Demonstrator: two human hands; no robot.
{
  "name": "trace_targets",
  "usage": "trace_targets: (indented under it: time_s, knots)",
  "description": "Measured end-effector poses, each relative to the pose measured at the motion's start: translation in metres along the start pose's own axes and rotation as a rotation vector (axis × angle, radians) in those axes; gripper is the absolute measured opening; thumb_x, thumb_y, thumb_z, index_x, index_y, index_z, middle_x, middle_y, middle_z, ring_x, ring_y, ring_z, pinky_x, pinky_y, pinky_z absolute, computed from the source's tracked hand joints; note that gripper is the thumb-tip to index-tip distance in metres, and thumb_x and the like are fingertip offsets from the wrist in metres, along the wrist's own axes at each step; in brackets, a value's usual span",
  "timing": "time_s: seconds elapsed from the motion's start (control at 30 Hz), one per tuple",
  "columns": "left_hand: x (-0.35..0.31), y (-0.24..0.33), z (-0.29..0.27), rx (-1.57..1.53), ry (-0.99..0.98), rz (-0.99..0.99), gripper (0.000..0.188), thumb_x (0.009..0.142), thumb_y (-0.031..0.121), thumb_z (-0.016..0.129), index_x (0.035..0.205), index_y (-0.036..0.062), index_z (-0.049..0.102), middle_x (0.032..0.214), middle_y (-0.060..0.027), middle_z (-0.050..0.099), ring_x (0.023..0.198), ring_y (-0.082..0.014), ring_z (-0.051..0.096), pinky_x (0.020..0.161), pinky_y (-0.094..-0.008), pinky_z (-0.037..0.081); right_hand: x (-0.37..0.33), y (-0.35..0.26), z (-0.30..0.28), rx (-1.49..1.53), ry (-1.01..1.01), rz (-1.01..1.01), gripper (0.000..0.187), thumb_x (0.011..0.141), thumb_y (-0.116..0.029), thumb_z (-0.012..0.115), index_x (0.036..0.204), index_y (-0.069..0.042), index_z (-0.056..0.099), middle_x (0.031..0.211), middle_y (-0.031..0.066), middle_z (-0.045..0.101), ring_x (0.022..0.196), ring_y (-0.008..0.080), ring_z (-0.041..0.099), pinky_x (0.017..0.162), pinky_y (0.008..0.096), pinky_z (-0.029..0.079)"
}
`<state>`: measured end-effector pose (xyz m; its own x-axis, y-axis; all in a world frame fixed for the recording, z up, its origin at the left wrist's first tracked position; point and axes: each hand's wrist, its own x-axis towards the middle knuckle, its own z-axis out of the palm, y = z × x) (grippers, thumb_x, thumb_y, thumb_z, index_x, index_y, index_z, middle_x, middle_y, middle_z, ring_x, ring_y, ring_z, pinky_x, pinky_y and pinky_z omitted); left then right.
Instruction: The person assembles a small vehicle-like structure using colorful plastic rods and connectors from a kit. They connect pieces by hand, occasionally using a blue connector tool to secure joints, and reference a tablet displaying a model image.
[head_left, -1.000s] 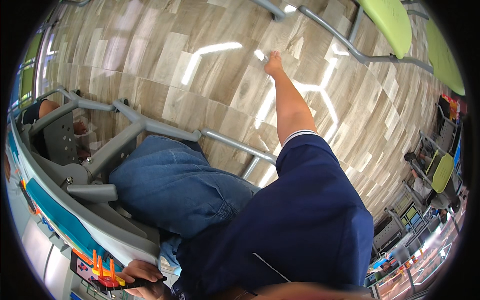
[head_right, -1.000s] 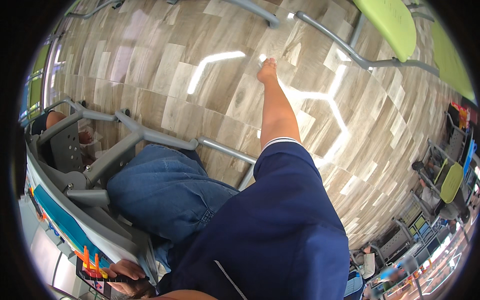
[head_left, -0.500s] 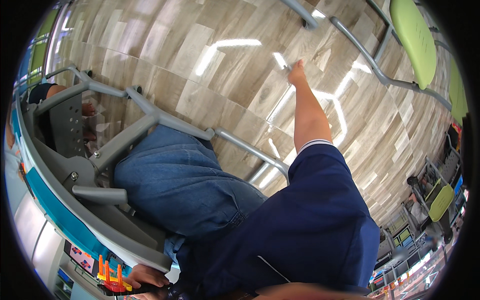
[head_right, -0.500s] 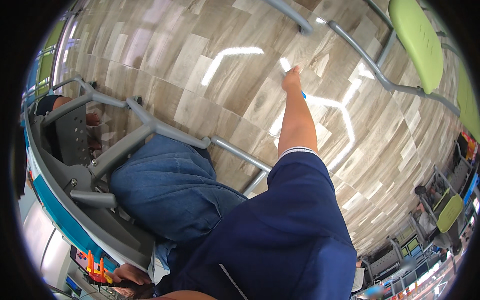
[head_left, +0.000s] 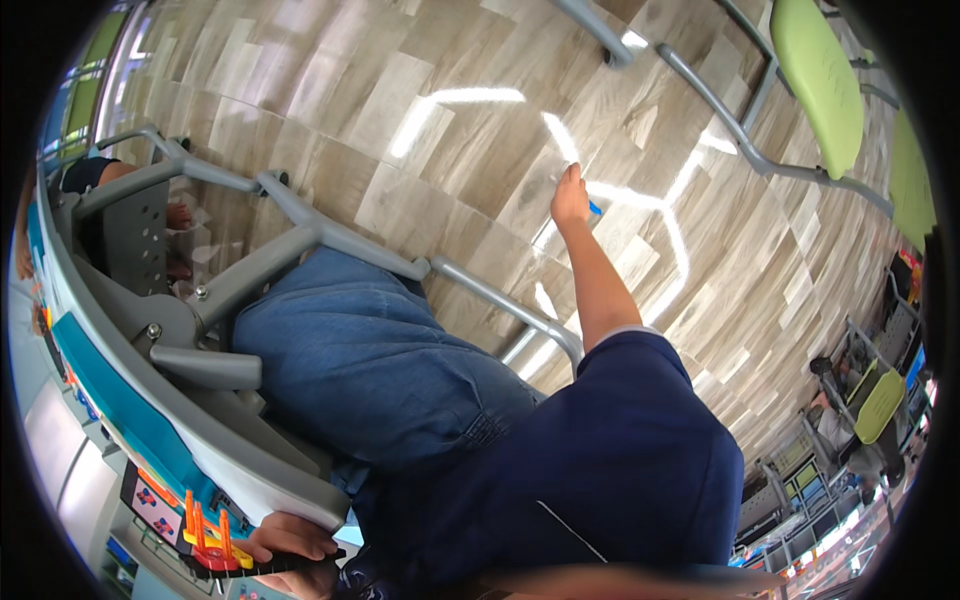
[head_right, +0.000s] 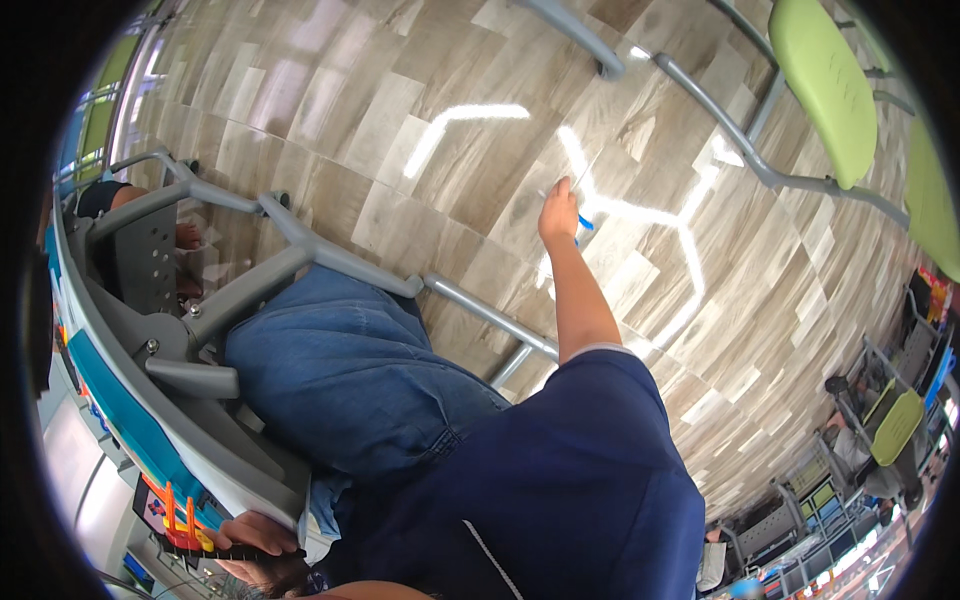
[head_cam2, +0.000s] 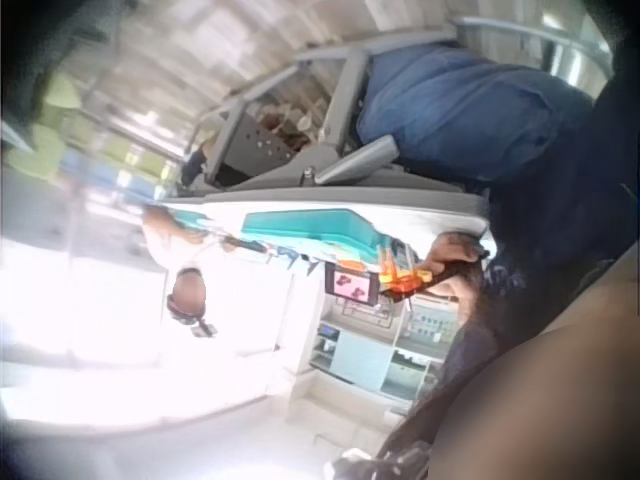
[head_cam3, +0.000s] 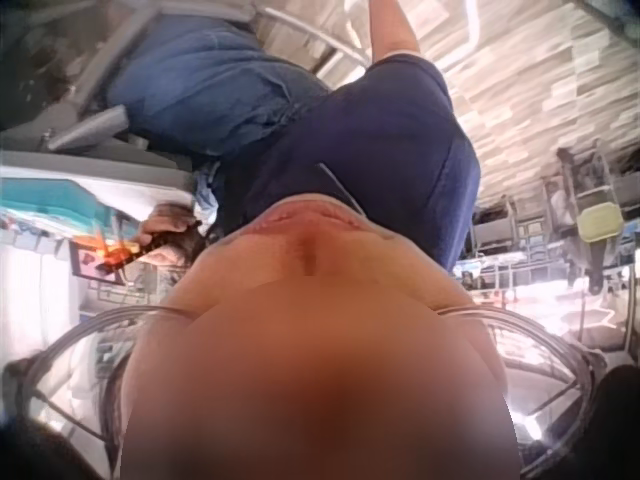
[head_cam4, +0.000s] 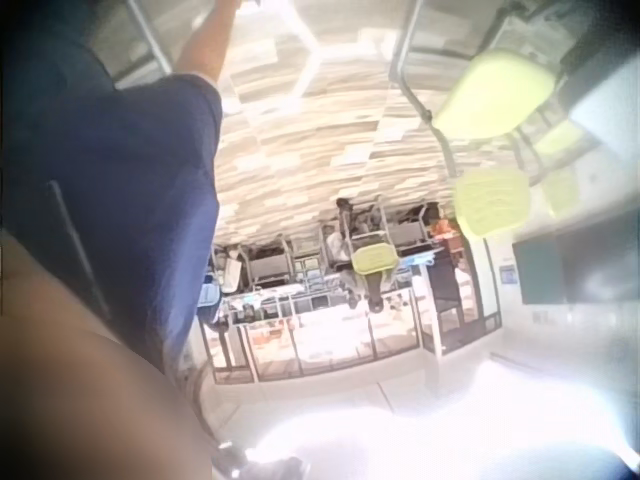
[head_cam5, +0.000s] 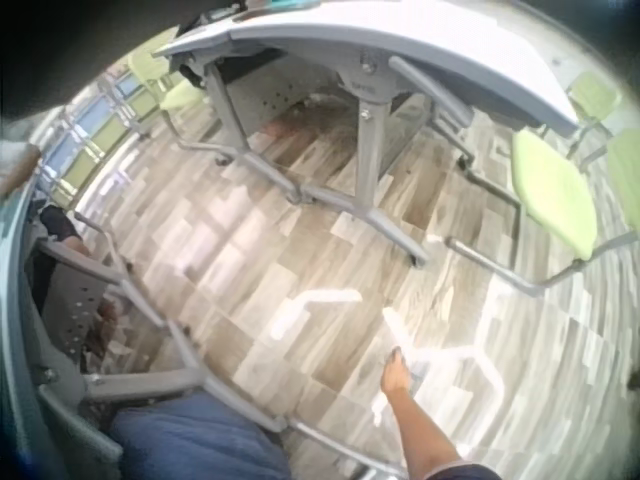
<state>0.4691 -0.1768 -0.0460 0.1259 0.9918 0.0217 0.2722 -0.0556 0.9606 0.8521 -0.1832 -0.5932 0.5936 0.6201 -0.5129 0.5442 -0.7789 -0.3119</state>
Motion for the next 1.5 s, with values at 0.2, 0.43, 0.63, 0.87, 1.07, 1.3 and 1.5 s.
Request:
trace_targets:
  time_s: [0.2, 0.43, 0.63, 0.87, 1.07, 1.3, 1.5]
  knots:
    - [0.009, 0.001, 0.022, -0.139, 0.112, -0.031, 0.03, 0.11, 0.036, 0.047, 0.116, 0.0079, 0.037, 0.064, -0.0071, 0.05, 0.044, -0.0167, 0.046, 0.042, -0.0274, 0.045, -0.034, -0.033, -0.036, 0.229, 0.261, -0.156, 0.066, 0.082, 0.014, 0.05, 0.147, 0.004, 0.041, 0.146, 0.0234, 0.045, 0.129, 0.0434, 0.052, 0.11, 0.0458, 0.044]
    - [0.002, -0.008, 0.022, -0.33, 0.109, 0.018, 0.035, 0.11, 0.034, 0.046, 0.128, 0.0066, 0.036, 0.07, -0.0083, 0.051, 0.05, -0.0163, 0.05, 0.045, -0.0287, 0.047, -0.06, -0.09, -0.102, 0.386, 0.483, -0.404, 0.066, 0.084, 0.012, 0.049, 0.149, 0.003, 0.041, 0.146, 0.0248, 0.046, 0.136, 0.0442, 0.045, 0.116, 0.0454, 0.037]
    - [-0.011, -0.015, -0.011, -0.26, 0.058, 0.201, 0.028, 0.112, 0.028, 0.04, 0.129, 0.0061, 0.036, 0.076, -0.0152, 0.058, 0.055, -0.0174, 0.056, 0.051, -0.0273, 0.05, -0.119, -0.195, -0.229, 0.476, 0.692, -0.826, 0.051, 0.095, 0.002, 0.055, 0.146, 0.0, 0.049, 0.141, 0.0235, 0.052, 0.13, 0.0383, 0.05, 0.113, 0.0438, 0.037]
    - [-0.018, -0.001, -0.122, -0.114, 0.323, 0.434, 0.027, 0.111, 0.016, 0.041, 0.131, -0.0015, 0.038, 0.09, -0.0119, 0.062, 0.072, -0.0119, 0.06, 0.064, -0.0246, 0.049, -0.269, -0.376, -0.331, 0.596, 0.674, -1.458, 0.047, 0.096, 0.006, 0.057, 0.143, -0.001, 0.055, 0.132, 0.0173, 0.06, 0.093, 0.0198, 0.063, 0.09, 0.0323, 0.05]
    - [0.025, -0.014, -0.243, -0.267, 0.629, 0.381, 0.032, 0.111, 0.031, 0.051, 0.125, 0.0028, 0.05, 0.084, -0.0055, 0.064, 0.065, -0.0076, 0.059, 0.058, -0.021, 0.049, -0.374, -0.515, -0.309, 0.224, 0.398, -1.999, 0.075, 0.073, 0.019, 0.054, 0.144, -0.008, 0.056, 0.138, 0.0156, 0.059, 0.122, 0.0349, 0.06, 0.102, 0.0417, 0.049]
    - [0.093, -0.075, -0.321, -0.201, 0.971, 0.371, 0.037, 0.108, 0.031, 0.057, 0.125, -0.001, 0.048, 0.086, -0.0097, 0.073, 0.07, -0.0096, 0.065, 0.062, -0.0237, 0.053, -0.416, -0.655, -0.228, -0.081, 0.203, -2.131, 0.061, 0.079, 0.011, 0.053, 0.137, -0.006, 0.058, 0.138, 0.0161, 0.057, 0.125, 0.0377, 0.058, 0.104, 0.0443, 0.049]
    - [0.099, -0.101, -0.326, -0.397, 0.704, 0.374, 0.03, 0.106, 0.027, 0.06, 0.123, 0.0027, 0.054, 0.082, -0.0078, 0.071, 0.066, -0.0083, 0.064, 0.059, -0.0224, 0.051, -0.421, -0.747, -0.18, -0.153, 0.068, -2.016, 0.048, 0.083, 0.001, 0.055, 0.129, -0.006, 0.066, 0.12, 0.0206, 0.068, 0.113, 0.039, 0.063, 0.099, 0.044, 0.05]
